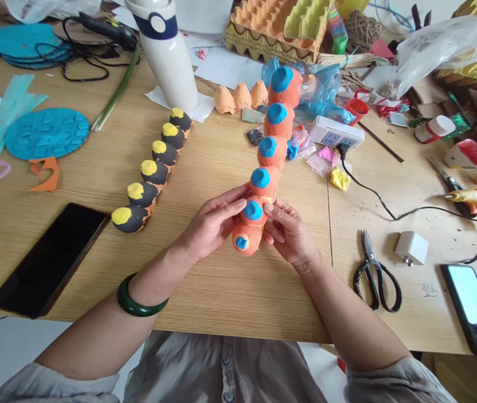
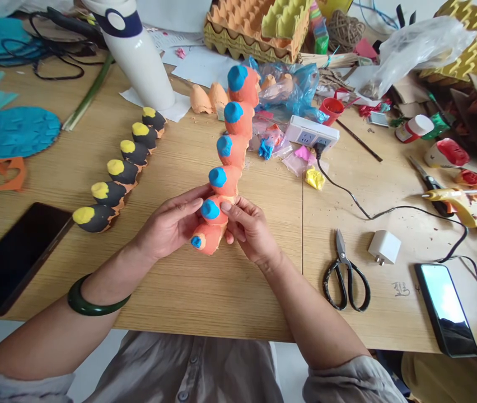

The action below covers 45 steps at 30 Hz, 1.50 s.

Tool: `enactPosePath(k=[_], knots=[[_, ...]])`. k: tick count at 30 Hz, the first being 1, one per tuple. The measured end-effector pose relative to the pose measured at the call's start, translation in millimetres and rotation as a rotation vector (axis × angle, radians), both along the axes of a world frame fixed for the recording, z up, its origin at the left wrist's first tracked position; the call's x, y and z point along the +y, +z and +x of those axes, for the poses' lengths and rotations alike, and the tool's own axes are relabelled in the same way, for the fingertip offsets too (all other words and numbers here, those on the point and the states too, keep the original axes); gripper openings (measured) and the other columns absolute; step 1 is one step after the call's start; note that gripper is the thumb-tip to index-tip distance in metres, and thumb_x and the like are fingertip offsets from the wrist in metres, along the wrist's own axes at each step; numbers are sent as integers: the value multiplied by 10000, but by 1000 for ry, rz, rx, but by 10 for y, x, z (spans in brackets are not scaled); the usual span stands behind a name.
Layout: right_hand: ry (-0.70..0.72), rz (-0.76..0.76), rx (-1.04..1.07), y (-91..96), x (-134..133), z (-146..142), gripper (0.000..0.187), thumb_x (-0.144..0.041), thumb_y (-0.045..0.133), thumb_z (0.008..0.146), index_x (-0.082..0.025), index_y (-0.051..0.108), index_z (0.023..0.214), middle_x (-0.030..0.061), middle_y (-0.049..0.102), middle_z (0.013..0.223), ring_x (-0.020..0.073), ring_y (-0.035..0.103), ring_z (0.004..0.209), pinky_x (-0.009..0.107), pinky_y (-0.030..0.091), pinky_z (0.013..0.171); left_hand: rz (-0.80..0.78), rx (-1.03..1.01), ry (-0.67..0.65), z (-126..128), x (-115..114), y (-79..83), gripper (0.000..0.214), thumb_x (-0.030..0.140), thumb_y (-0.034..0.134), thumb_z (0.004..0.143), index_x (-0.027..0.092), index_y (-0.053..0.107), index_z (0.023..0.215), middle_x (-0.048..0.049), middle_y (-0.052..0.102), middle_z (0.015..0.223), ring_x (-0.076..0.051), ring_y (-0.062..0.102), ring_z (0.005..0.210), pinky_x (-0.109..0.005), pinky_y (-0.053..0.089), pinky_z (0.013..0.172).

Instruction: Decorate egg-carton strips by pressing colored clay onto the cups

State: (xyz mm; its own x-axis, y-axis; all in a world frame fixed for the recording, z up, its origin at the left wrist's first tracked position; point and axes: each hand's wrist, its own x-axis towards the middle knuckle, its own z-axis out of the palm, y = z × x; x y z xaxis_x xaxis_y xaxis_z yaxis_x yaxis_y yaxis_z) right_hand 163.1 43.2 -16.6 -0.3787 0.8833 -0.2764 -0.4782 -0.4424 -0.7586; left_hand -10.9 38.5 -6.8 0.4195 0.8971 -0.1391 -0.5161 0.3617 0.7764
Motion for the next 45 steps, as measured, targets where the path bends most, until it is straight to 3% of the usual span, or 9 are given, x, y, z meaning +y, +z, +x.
enactPosePath(k=[4,7,13,19,28,33,37,42,45], knots=[[-4,-14,-3,-1,8,6,329,-432,896,771,-185,698,859,-134,472,490,21,199,370,190,374,384,54,34,-58,-13,-4,-7,520,430,679,985,227,639,1462,-113,752,1324,-315,774,1096,-431,663,878],[2,-18,3,10,7,1,329,-422,904,756,-183,705,863,-125,514,505,18,208,371,190,382,388,98,94,-61,-16,-11,-21,568,378,732,961,235,612,1498,-122,730,1379,-307,788,1053,-396,664,836],[-2,-26,-20,12,15,1,330,-419,910,741,-189,700,849,-120,548,516,17,214,374,189,397,395,132,179,43,-21,-27,-82,550,371,735,958,211,640,1476,-118,715,1419,-323,700,1268,-379,625,981],[14,4,-34,21,-5,-19,349,-437,917,743,-194,678,817,-138,457,447,26,225,372,189,419,410,102,190,56,-20,-25,-73,597,401,799,899,210,649,1444,-118,681,1461,-338,643,1350,-395,603,1024],[28,16,-53,50,-18,-25,372,-459,915,756,-198,659,830,-133,477,459,28,227,372,199,434,413,70,119,54,-9,-13,-87,629,429,857,846,199,651,1394,-139,693,1426,-327,717,1216,-401,645,910],[37,22,-60,31,-15,-25,367,-452,916,760,-202,654,811,-137,441,452,35,244,383,200,440,423,-11,131,76,-10,-2,-87,554,377,873,838,194,676,1322,-107,758,1288,-285,741,1153,-386,642,916],[32,12,-32,20,-7,-16,353,-447,913,752,-192,692,854,-136,449,462,29,209,380,195,422,407,0,47,42,-4,-6,-74,540,564,739,926,193,693,1316,-116,774,1222,-290,762,1071,-382,660,808],[29,1,-10,-5,-3,-5,331,-426,911,751,-193,708,870,-128,491,491,27,205,381,195,416,406,-39,41,6,3,-2,-56,485,406,779,924,222,669,1360,-86,784,1198,-260,778,1005,-375,658,805],[30,-1,-7,-26,6,-1,324,-435,901,765,-198,708,871,-129,486,505,28,193,388,197,404,410,-23,42,-3,11,-2,-55,504,489,720,961,218,662,1382,-104,775,1241,-274,780,1019,-398,658,832]])
